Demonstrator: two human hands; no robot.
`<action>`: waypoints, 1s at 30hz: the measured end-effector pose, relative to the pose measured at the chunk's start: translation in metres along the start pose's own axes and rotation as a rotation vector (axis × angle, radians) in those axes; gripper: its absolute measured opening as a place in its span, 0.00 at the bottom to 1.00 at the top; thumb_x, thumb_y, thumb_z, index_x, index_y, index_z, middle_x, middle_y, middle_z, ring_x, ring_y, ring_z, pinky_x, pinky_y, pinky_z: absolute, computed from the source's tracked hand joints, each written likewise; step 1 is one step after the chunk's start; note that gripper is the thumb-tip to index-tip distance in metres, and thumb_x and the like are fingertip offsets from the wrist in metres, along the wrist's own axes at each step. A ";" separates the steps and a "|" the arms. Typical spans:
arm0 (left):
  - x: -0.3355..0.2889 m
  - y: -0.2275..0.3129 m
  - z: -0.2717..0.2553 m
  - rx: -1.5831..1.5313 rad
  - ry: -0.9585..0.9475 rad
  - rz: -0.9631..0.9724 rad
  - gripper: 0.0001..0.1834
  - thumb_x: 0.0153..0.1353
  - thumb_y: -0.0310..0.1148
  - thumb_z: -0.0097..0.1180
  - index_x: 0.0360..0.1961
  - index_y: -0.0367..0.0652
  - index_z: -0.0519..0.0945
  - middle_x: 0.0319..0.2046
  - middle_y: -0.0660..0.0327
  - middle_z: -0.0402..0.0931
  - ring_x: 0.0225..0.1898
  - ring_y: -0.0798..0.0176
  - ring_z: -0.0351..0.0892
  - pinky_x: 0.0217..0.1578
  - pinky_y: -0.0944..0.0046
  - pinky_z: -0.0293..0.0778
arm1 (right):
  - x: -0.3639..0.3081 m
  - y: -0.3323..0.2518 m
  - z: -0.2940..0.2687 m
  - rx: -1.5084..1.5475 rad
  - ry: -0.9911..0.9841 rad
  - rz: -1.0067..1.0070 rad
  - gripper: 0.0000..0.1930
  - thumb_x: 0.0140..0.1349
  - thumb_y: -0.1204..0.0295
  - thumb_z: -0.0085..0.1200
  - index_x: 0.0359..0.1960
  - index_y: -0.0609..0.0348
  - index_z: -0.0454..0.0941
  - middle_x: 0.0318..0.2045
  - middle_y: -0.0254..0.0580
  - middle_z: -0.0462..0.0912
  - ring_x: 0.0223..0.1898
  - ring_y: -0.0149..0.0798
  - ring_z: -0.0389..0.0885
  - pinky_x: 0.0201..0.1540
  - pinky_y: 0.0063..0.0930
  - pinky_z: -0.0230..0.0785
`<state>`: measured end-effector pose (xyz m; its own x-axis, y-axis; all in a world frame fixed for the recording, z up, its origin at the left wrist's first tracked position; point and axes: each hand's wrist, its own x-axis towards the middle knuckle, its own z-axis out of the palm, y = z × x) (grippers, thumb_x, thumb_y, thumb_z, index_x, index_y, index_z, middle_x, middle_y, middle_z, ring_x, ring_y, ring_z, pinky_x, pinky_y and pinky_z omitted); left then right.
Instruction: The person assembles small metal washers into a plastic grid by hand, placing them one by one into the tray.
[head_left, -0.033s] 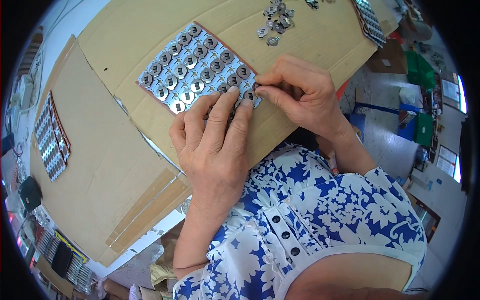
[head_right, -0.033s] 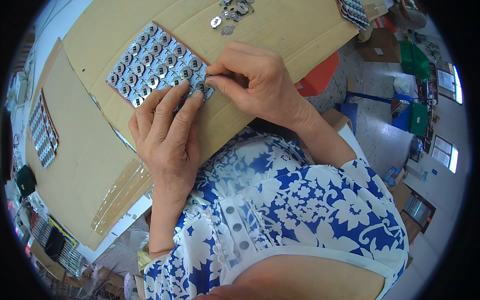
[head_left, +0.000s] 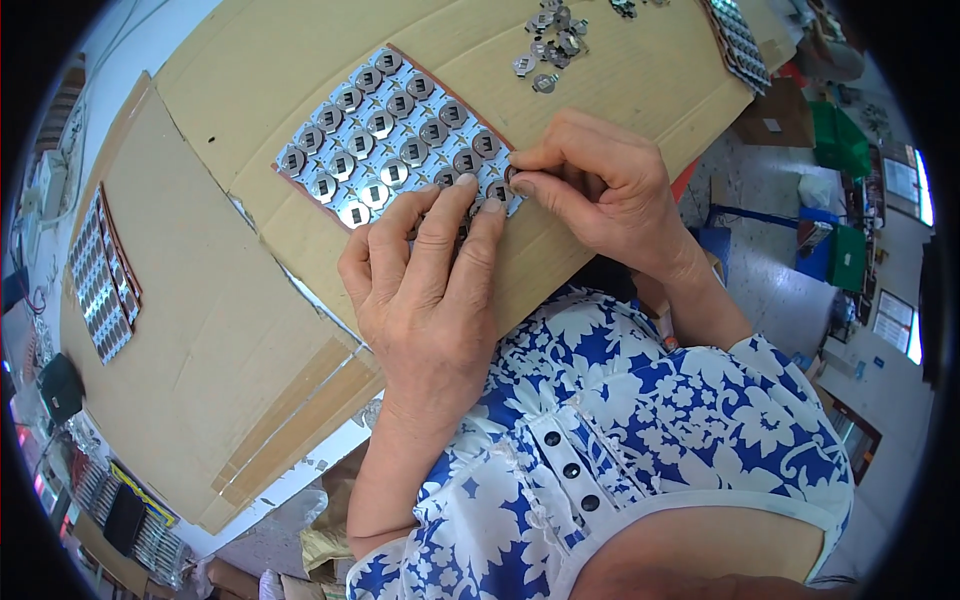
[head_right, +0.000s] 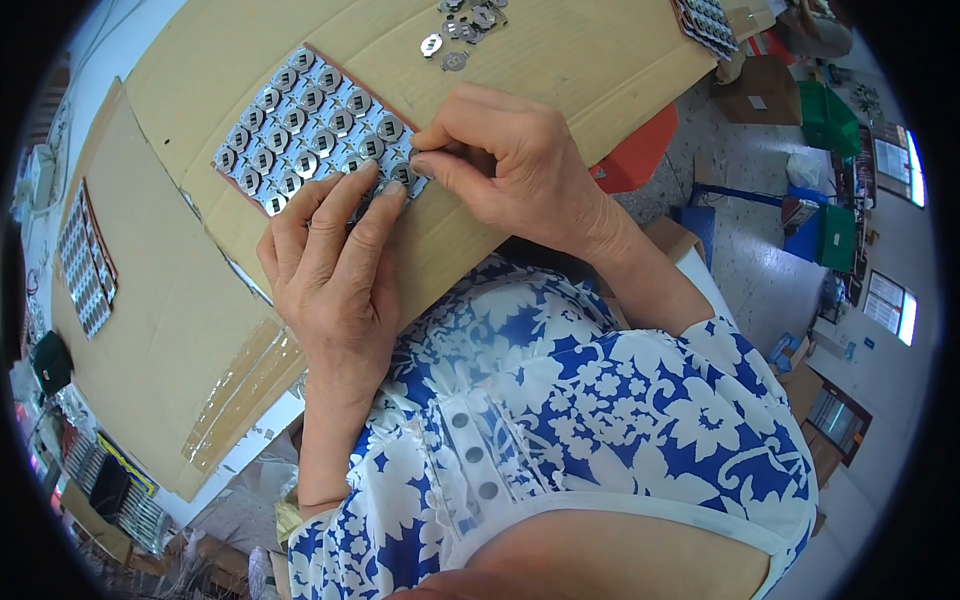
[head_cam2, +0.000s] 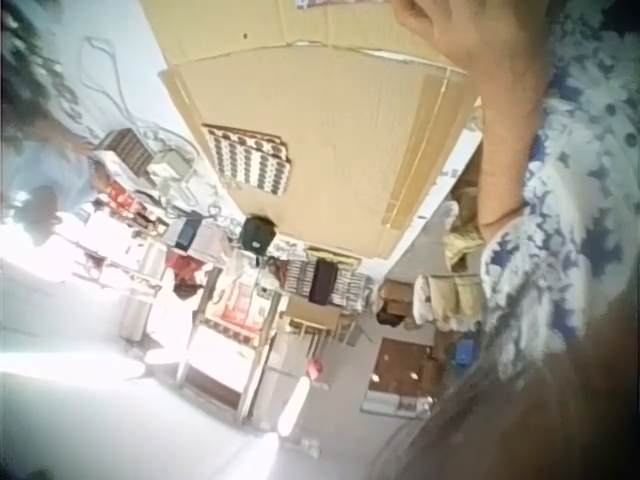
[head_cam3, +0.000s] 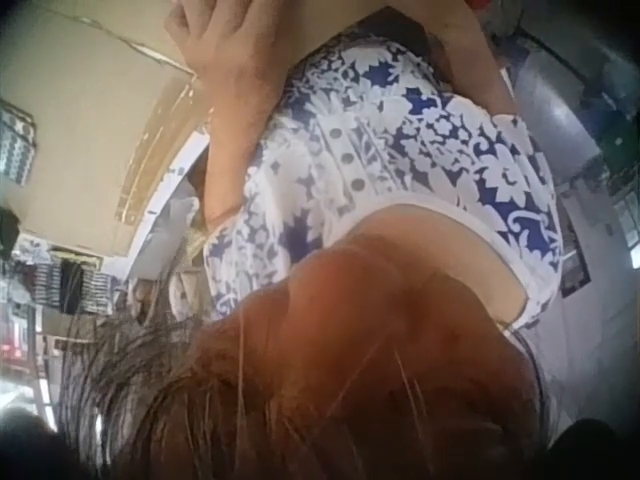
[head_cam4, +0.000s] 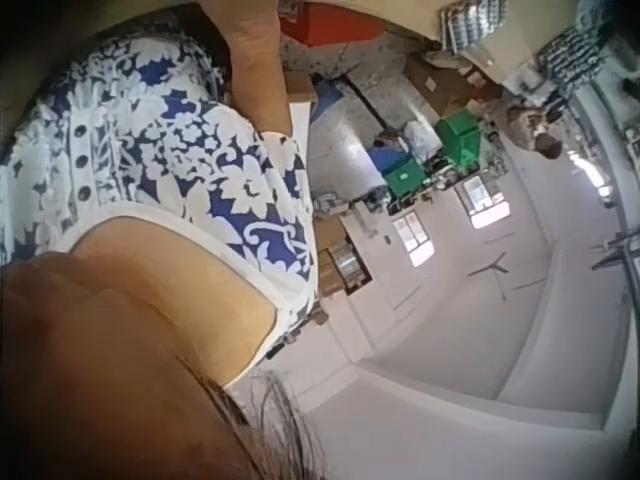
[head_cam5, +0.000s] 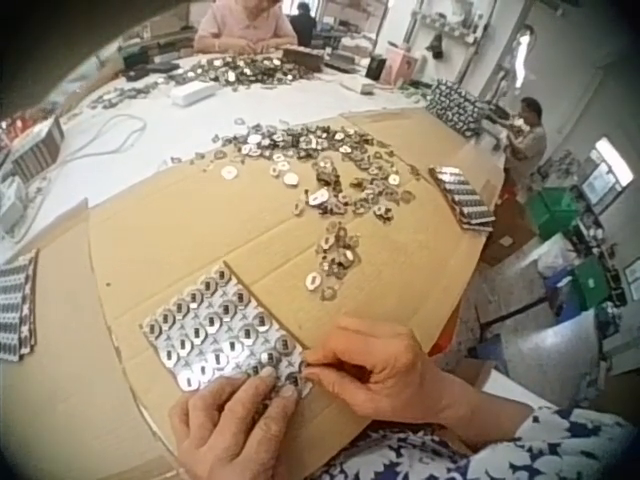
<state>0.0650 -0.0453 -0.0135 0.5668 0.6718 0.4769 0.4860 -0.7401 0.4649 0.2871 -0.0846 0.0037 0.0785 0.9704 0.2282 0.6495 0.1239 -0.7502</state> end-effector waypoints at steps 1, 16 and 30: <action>0.000 0.000 0.000 0.003 -0.003 -0.004 0.18 0.62 0.29 0.69 0.54 0.44 0.93 0.60 0.58 0.90 0.61 0.51 0.86 0.63 0.47 0.73 | 0.001 0.001 0.000 -0.001 0.002 0.000 0.07 0.66 0.80 0.75 0.41 0.62 0.87 0.34 0.40 0.85 0.31 0.36 0.87 0.32 0.31 0.76; -0.009 -0.018 -0.028 -0.228 0.289 0.055 0.24 0.51 0.21 0.71 0.53 0.29 0.88 0.58 0.45 0.88 0.57 0.40 0.87 0.54 0.43 0.81 | 0.003 -0.041 0.032 -0.365 0.196 -0.181 0.35 0.56 0.62 0.84 0.64 0.60 0.85 0.51 0.48 0.88 0.46 0.49 0.87 0.49 0.43 0.80; 0.005 -0.281 -0.215 0.287 -0.022 -0.802 0.51 0.61 0.60 0.79 0.74 0.33 0.78 0.59 0.42 0.90 0.58 0.45 0.90 0.65 0.49 0.81 | 0.015 -0.055 0.037 -0.460 -0.087 -0.109 0.60 0.48 0.54 0.86 0.80 0.69 0.67 0.76 0.66 0.72 0.73 0.65 0.73 0.76 0.59 0.61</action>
<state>-0.2117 0.1729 0.0182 -0.0094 0.9976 0.0685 0.8941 -0.0223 0.4473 0.2245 -0.0694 0.0259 -0.0593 0.9732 0.2223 0.9194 0.1400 -0.3677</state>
